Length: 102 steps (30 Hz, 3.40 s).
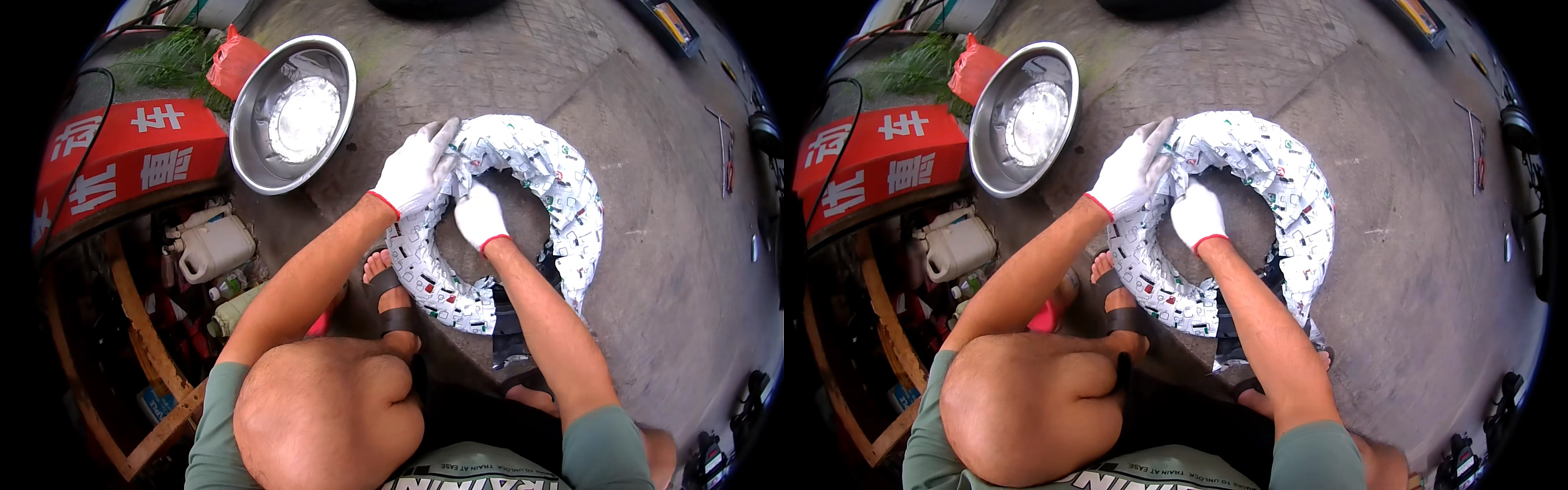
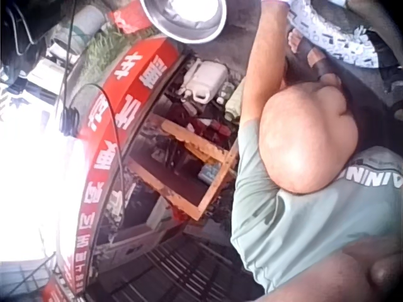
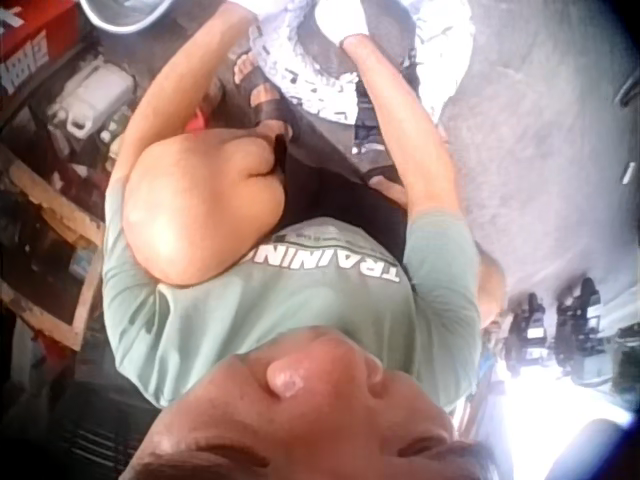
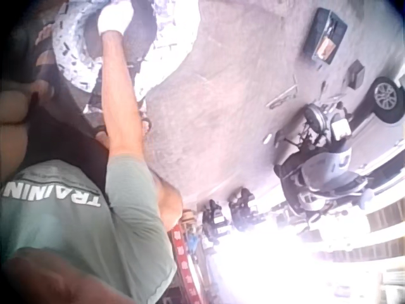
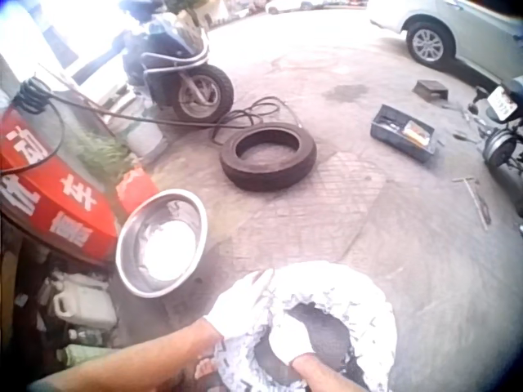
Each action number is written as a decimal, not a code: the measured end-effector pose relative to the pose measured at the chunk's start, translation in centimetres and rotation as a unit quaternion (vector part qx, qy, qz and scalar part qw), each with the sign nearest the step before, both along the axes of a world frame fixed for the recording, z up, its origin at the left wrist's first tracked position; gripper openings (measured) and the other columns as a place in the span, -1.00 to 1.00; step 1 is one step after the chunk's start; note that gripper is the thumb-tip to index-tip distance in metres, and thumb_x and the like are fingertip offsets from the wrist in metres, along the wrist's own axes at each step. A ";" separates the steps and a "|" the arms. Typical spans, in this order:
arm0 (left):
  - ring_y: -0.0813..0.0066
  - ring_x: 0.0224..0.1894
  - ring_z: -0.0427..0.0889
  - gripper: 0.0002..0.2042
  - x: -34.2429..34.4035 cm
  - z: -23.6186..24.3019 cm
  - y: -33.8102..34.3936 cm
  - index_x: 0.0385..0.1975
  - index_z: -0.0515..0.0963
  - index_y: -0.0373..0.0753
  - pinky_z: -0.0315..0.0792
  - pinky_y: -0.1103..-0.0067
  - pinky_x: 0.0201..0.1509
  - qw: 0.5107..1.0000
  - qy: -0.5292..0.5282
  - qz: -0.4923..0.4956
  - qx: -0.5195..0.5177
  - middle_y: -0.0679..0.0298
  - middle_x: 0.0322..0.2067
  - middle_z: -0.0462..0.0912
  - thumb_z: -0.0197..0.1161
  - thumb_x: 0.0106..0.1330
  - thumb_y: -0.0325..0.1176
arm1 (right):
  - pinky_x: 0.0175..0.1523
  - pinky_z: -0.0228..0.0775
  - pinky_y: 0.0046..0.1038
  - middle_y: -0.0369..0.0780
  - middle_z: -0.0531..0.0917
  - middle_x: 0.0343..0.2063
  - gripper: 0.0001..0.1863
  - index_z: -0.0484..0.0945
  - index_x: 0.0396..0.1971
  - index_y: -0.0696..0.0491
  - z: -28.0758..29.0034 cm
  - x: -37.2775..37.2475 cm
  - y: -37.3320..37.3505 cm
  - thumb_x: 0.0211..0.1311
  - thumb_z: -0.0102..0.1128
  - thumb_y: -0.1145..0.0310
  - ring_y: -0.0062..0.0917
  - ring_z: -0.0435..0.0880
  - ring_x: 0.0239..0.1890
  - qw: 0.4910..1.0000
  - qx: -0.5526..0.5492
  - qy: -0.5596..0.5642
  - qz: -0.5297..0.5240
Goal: The person unwraps a tire, applies a substance to its rim with a brush, and then fits the tire onto a wheel rim by hand while sitting on the ground.
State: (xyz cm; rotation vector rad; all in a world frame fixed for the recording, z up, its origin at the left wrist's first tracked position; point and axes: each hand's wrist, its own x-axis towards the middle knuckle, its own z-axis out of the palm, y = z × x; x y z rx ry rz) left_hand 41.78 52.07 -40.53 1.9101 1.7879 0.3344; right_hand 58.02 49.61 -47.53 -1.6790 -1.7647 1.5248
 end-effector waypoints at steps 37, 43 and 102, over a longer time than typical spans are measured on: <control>-0.26 0.36 0.37 0.03 0.5 2.8 -6.5 0.55 0.02 -0.28 0.37 0.18 0.43 0.979 0.076 0.171 -0.087 -0.24 0.37 0.26 0.47 0.05 -0.30 | 0.14 0.48 -0.02 0.19 0.69 -0.12 -0.63 0.60 0.11 0.10 1.4 -1.1 -2.6 0.46 0.01 0.26 0.15 0.63 0.05 0.964 -0.051 0.034 0.257; -0.14 0.34 0.45 -0.11 -0.6 3.3 0.9 0.50 0.21 -0.21 0.40 0.26 0.41 0.997 0.056 -0.046 -0.033 -0.16 0.34 0.38 0.44 0.07 -0.39 | 0.16 0.48 -0.18 0.18 0.70 -0.06 -0.68 0.64 0.03 0.20 1.0 -1.5 1.6 0.48 0.08 0.31 0.07 0.63 0.13 0.976 -0.047 0.095 0.191; -0.05 0.31 0.50 -0.14 0.2 2.3 -1.0 0.50 0.22 -0.18 0.45 0.26 0.36 0.993 0.081 0.055 -0.067 -0.07 0.32 0.42 0.46 0.17 -0.17 | 0.11 0.54 -0.04 0.10 0.73 -0.12 -0.67 0.68 -0.04 0.07 2.9 -0.5 2.0 0.41 -0.01 0.26 0.04 0.71 -0.03 0.920 -0.026 -0.031 0.390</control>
